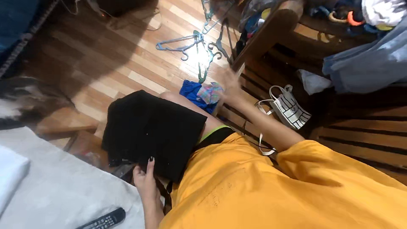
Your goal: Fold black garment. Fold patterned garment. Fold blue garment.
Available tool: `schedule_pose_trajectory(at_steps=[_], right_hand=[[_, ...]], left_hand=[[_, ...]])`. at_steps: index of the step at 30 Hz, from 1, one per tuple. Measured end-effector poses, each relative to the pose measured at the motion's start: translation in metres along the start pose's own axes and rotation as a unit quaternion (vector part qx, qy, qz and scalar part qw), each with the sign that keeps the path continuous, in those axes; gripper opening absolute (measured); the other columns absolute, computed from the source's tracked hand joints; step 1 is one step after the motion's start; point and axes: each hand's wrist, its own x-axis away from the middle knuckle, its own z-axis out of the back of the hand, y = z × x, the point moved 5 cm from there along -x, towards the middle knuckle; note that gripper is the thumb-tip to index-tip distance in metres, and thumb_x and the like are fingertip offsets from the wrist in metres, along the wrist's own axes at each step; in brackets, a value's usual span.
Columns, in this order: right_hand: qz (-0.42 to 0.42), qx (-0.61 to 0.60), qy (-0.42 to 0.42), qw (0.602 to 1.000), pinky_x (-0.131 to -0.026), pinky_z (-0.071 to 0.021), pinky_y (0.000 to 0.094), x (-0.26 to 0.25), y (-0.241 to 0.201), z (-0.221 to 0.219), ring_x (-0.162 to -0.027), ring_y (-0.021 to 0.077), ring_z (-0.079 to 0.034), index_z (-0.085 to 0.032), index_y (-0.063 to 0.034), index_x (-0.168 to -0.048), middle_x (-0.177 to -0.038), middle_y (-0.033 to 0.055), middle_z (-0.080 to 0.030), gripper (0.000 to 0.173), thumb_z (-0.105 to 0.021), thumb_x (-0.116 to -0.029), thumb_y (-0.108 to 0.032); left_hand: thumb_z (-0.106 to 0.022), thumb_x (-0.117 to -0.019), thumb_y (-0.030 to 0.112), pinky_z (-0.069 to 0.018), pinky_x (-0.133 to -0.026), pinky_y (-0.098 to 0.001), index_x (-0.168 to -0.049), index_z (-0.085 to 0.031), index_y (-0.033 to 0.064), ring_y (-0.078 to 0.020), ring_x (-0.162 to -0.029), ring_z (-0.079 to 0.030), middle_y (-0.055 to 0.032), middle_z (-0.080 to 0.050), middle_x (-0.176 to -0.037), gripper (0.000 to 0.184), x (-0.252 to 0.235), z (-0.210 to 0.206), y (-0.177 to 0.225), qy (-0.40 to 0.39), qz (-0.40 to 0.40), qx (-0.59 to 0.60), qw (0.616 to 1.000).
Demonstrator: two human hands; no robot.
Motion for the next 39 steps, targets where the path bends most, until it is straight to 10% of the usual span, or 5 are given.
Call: schedule_pose_trajectory(at_steps=[9, 23, 31, 34, 39], right_hand=[[-0.499, 0.124, -0.239, 0.824, -0.099, -0.0433, 0.0736, 0.183, 0.317, 0.093, -0.119, 0.0554, -0.057, -0.058, 0.0158, -0.126, -0.122, 0.0396, -0.06, 0.083, -0.096, -0.069, -0.031], [-0.418, -0.069, -0.169, 0.89, -0.09, -0.0516, 0.0705, 0.279, 0.203, 0.034, -0.109, 0.0484, -0.064, -0.03, -0.0132, -0.156, -0.126, 0.0289, -0.063, 0.116, -0.096, -0.0625, -0.028], [-0.424, -0.088, -0.154, 0.888, -0.083, -0.0581, 0.058, 0.459, 0.101, -0.029, -0.103, 0.0412, -0.07, -0.041, 0.0002, -0.15, -0.121, 0.0268, -0.067, 0.052, -0.04, -0.1089, -0.032], [-0.499, -0.099, -0.439, 0.74, -0.11, -0.0407, 0.0626, 0.415, 0.081, 0.01, -0.134, 0.0433, -0.053, -0.035, -0.0048, -0.154, -0.145, 0.0251, -0.054, 0.053, -0.049, -0.1071, -0.024], [-0.329, -0.226, -0.187, 0.898, -0.104, -0.0503, 0.05, 0.203, 0.034, 0.1, -0.122, 0.0334, -0.062, -0.058, 0.0043, -0.137, -0.134, 0.0232, -0.063, 0.055, -0.074, -0.0948, -0.026]], left_hand=[[-0.052, -0.0997, 0.01, -0.0635, -0.08, -0.0368, -0.125, -0.052, 0.0064, -0.0133, -0.09, -0.072, -0.0037, -0.071, -0.099, 0.025, -0.019, -0.028, 0.055, -0.079, 0.033, 0.09, 0.992], [-0.043, -0.0999, 0.014, -0.0631, -0.079, -0.0327, -0.103, -0.065, 0.0135, -0.0112, -0.089, -0.073, -0.0025, -0.074, -0.095, 0.023, -0.033, -0.065, 0.103, -0.195, 0.037, 0.215, 0.956], [-0.038, -0.0999, 0.01, -0.063, -0.079, -0.03, -0.102, -0.064, 0.012, -0.0086, -0.086, -0.073, -0.0004, -0.075, -0.091, 0.026, -0.031, -0.054, 0.097, -0.157, 0.0, 0.2, 0.967], [-0.04, -0.0986, 0.009, -0.0622, -0.08, -0.0293, -0.103, -0.064, 0.0126, -0.0078, -0.087, -0.073, 0.0007, -0.074, -0.091, 0.025, -0.032, -0.054, 0.123, -0.161, -0.061, 0.175, 0.969], [-0.055, -0.0874, 0.005, -0.0598, -0.078, -0.0195, -0.108, -0.059, 0.0207, 0.0027, -0.085, -0.069, 0.0153, -0.072, -0.089, 0.026, 0.006, -0.104, 0.225, -0.232, -0.2, 0.068, 0.95]])
